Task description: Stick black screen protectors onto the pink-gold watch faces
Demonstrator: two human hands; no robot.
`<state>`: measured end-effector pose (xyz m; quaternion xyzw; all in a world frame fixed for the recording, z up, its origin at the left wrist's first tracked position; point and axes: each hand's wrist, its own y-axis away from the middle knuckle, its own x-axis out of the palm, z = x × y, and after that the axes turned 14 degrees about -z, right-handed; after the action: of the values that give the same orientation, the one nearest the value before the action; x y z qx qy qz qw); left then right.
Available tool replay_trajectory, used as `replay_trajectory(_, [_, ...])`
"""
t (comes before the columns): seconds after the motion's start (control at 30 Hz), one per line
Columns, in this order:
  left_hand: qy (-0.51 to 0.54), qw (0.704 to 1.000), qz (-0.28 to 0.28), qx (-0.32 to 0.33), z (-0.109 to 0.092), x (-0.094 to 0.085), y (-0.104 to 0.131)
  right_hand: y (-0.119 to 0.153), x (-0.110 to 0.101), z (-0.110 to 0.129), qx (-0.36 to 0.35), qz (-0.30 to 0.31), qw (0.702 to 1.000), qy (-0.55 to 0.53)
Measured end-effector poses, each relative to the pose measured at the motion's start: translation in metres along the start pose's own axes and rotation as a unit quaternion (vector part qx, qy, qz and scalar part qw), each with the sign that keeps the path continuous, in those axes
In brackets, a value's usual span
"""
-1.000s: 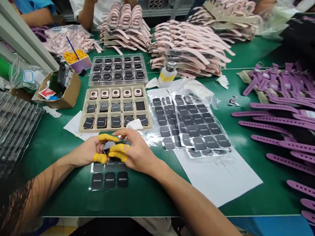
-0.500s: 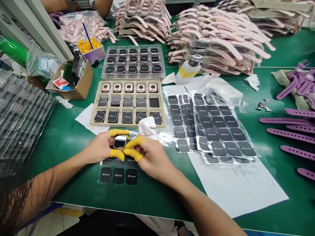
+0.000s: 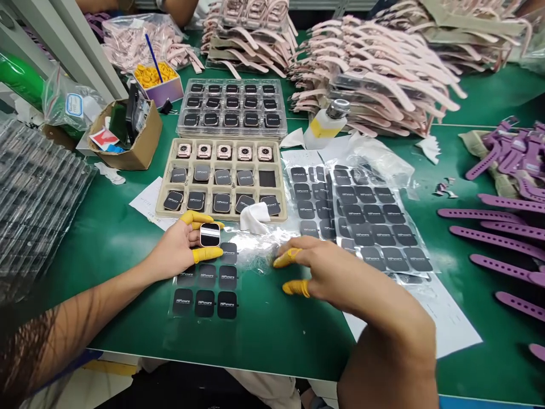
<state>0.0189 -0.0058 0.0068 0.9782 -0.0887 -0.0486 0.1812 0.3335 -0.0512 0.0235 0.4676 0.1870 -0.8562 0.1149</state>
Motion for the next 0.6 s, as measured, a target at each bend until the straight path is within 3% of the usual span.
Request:
replay_trajectory(0.07, [0.018,1.0,0.002,0.001,0.002,0.002,-0.001,-0.006,0.002,0.005,-0.027,0.026,0.999,-0.028])
replay_trajectory(0.13, [0.028,1.0,0.007,0.006,0.004,0.003,-0.002,-0.018,0.016,0.011,0.0,-0.09,0.996,0.011])
replay_trajectory(0.2, [0.037,0.999,0.01,0.014,0.005,0.003,-0.002,-0.031,0.037,0.016,0.04,-0.24,0.966,0.088])
replay_trajectory(0.27, [0.039,0.999,0.007,0.016,0.006,0.003,-0.003,-0.04,0.056,0.019,0.03,-0.293,0.948,0.124])
replay_trajectory(0.5, [0.022,1.0,0.014,0.011,0.011,0.003,-0.003,-0.048,0.079,0.051,-0.118,-0.269,0.956,-0.004])
replay_trajectory(0.6, [0.027,0.999,0.017,0.023,0.013,0.004,-0.003,-0.05,0.091,0.064,-0.124,-0.285,0.95,0.009])
